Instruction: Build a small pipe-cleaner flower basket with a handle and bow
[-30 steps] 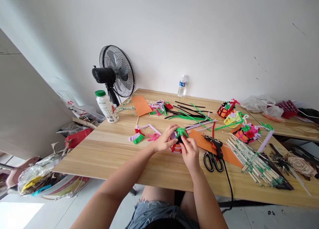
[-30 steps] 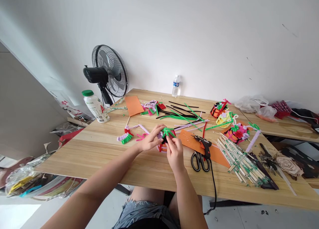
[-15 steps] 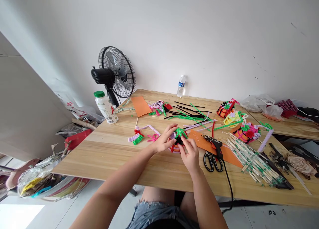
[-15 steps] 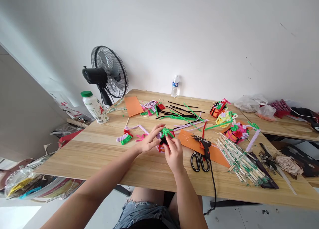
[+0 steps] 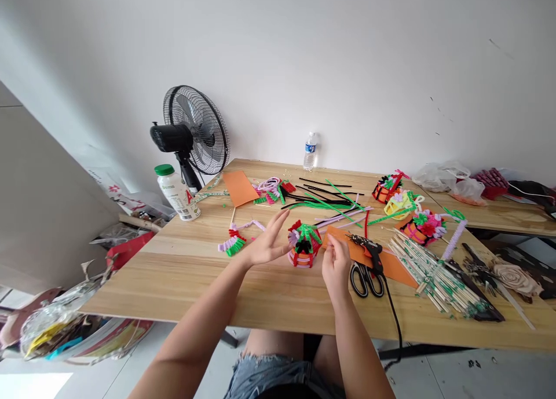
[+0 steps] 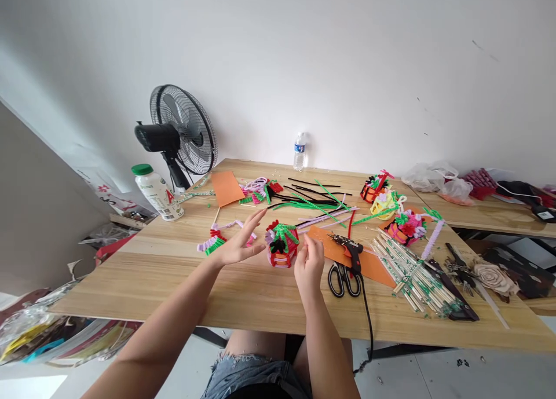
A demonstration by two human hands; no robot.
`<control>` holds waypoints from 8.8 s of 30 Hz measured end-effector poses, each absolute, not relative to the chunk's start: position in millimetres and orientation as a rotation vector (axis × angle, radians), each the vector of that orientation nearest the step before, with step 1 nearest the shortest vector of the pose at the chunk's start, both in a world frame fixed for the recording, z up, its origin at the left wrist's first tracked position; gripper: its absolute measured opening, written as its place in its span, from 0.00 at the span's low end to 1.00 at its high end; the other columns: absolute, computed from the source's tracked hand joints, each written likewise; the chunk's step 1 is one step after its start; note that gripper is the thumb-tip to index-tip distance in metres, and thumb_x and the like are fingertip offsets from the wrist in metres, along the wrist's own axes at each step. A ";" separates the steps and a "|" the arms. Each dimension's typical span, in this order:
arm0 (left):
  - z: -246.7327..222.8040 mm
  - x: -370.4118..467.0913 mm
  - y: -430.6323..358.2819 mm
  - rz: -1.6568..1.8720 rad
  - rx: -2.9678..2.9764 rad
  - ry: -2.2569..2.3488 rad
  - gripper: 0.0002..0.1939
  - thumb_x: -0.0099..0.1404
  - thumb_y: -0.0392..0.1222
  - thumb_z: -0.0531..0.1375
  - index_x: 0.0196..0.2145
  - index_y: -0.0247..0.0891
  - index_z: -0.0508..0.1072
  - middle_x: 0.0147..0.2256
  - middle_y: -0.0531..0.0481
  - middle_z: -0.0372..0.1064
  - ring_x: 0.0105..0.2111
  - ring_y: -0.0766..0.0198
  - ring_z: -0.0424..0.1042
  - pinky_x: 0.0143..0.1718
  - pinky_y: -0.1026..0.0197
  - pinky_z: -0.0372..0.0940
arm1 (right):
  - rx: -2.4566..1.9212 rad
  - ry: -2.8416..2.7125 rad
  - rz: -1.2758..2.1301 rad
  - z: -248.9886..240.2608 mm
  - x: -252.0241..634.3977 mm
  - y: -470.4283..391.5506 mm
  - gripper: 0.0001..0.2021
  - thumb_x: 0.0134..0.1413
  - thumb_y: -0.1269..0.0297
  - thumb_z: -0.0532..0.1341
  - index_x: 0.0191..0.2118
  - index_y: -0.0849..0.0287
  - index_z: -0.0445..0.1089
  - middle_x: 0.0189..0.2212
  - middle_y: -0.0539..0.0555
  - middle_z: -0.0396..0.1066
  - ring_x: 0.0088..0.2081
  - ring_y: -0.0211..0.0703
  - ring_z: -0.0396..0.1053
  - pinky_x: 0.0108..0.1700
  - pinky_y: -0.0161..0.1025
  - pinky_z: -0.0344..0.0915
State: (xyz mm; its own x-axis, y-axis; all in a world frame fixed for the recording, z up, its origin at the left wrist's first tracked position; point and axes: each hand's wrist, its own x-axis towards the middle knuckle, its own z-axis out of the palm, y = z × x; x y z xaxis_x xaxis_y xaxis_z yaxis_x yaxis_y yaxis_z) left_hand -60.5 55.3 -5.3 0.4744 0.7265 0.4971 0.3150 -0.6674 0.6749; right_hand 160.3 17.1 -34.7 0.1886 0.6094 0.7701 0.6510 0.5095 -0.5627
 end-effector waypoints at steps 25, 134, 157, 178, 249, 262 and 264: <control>-40.5 -94.1 47.3 1.462 1.771 1.658 0.18 0.62 0.44 0.55 0.47 0.37 0.74 0.46 0.42 0.73 0.46 0.56 0.73 0.47 0.54 0.68 | -1.039 -1.472 -0.012 -21.2 155.1 6.0 0.16 0.53 0.78 0.51 0.30 0.58 0.74 0.27 0.54 0.74 0.31 0.44 0.72 0.35 0.41 0.71; -2.0 6.3 -85.4 1.254 1.799 0.807 0.25 0.65 0.51 0.53 0.14 0.39 0.53 0.17 0.54 0.48 0.19 0.69 0.50 0.23 0.62 0.48 | -0.797 -1.885 0.572 24.3 163.6 -89.8 0.12 0.58 0.74 0.60 0.46 0.55 0.71 0.37 0.55 0.70 0.33 0.39 0.71 0.32 0.35 0.71; -2.5 5.9 -84.9 0.803 1.225 0.827 0.10 0.48 0.39 0.54 0.14 0.35 0.67 0.10 0.58 0.51 0.15 0.73 0.48 0.18 0.67 0.44 | -0.649 -2.308 0.310 35.1 170.9 -84.1 0.11 0.61 0.76 0.54 0.43 0.58 0.70 0.35 0.56 0.70 0.36 0.42 0.69 0.38 0.39 0.71; 6.4 8.6 -95.4 1.269 1.363 1.059 0.14 0.57 0.41 0.55 0.18 0.35 0.71 0.16 0.56 0.56 0.19 0.70 0.55 0.23 0.66 0.52 | -0.775 -2.061 0.157 23.3 161.0 -83.9 0.10 0.60 0.76 0.57 0.46 0.60 0.70 0.35 0.58 0.71 0.36 0.43 0.71 0.37 0.38 0.72; 6.9 0.4 -69.3 1.304 1.753 1.213 0.21 0.56 0.29 0.57 0.48 0.38 0.74 0.27 0.53 0.64 0.26 0.68 0.63 0.28 0.66 0.60 | -0.875 -1.781 0.218 12.5 144.2 -69.4 0.11 0.60 0.77 0.56 0.41 0.57 0.74 0.35 0.57 0.73 0.37 0.42 0.73 0.39 0.39 0.73; 2.5 27.8 -76.7 1.491 0.426 0.782 0.16 0.44 0.43 0.74 0.25 0.34 0.74 0.25 0.54 0.70 0.28 0.71 0.67 0.32 0.68 0.63 | -1.077 -1.428 0.782 -3.1 128.2 -81.4 0.09 0.51 0.60 0.67 0.34 0.58 0.69 0.30 0.53 0.72 0.28 0.38 0.71 0.30 0.35 0.71; 2.3 29.6 -77.9 1.455 0.323 0.730 0.16 0.43 0.43 0.74 0.25 0.34 0.74 0.26 0.54 0.70 0.27 0.71 0.67 0.32 0.68 0.63 | -1.101 -1.430 0.803 -2.5 128.1 -80.5 0.09 0.50 0.61 0.67 0.35 0.58 0.70 0.29 0.52 0.73 0.26 0.38 0.71 0.30 0.35 0.70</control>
